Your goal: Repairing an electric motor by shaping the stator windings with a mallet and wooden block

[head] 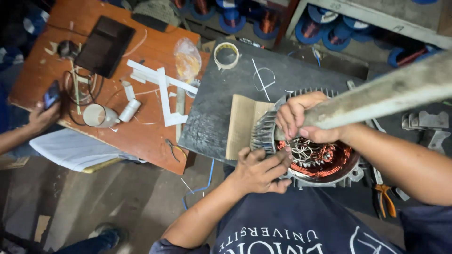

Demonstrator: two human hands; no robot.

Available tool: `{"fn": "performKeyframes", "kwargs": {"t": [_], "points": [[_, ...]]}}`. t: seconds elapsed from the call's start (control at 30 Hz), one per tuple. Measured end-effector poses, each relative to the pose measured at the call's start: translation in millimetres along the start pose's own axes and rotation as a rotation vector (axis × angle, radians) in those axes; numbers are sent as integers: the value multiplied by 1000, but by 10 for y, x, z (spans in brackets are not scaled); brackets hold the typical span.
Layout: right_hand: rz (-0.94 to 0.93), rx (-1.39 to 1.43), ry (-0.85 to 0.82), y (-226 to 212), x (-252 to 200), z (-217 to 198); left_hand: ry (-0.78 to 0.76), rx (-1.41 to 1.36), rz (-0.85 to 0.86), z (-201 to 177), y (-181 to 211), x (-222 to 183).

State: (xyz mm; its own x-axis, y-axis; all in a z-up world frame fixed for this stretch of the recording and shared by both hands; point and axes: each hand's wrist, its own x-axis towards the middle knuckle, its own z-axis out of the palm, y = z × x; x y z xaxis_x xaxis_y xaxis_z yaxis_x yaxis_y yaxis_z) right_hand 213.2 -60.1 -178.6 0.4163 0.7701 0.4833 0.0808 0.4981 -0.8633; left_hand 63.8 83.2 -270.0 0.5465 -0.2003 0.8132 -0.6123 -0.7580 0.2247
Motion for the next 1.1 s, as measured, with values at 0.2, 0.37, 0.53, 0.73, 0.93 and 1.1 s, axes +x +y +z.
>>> {"fn": "performKeyframes", "kwargs": {"t": [0.2, 0.37, 0.53, 0.73, 0.93, 1.1], "points": [[-174, 270, -148, -735, 175, 98, -204, -137, 36, -291, -163, 50], [-53, 57, 155, -1248, -187, 212, -102, -294, -113, -394, -470, 140], [-44, 244, 121, -1063, -272, 357, -305, -312, 165, -405, -688, 566], [-25, 301, 221, -1337, -714, -2, -379, -304, 361, -258, -777, 632], [420, 663, 153, -1473, -1812, -292, -429, -240, 327, -382, -685, 683], [350, -498, 1180, -1013, -2664, 162, -515, -358, 75, -643, -498, 776]]}}
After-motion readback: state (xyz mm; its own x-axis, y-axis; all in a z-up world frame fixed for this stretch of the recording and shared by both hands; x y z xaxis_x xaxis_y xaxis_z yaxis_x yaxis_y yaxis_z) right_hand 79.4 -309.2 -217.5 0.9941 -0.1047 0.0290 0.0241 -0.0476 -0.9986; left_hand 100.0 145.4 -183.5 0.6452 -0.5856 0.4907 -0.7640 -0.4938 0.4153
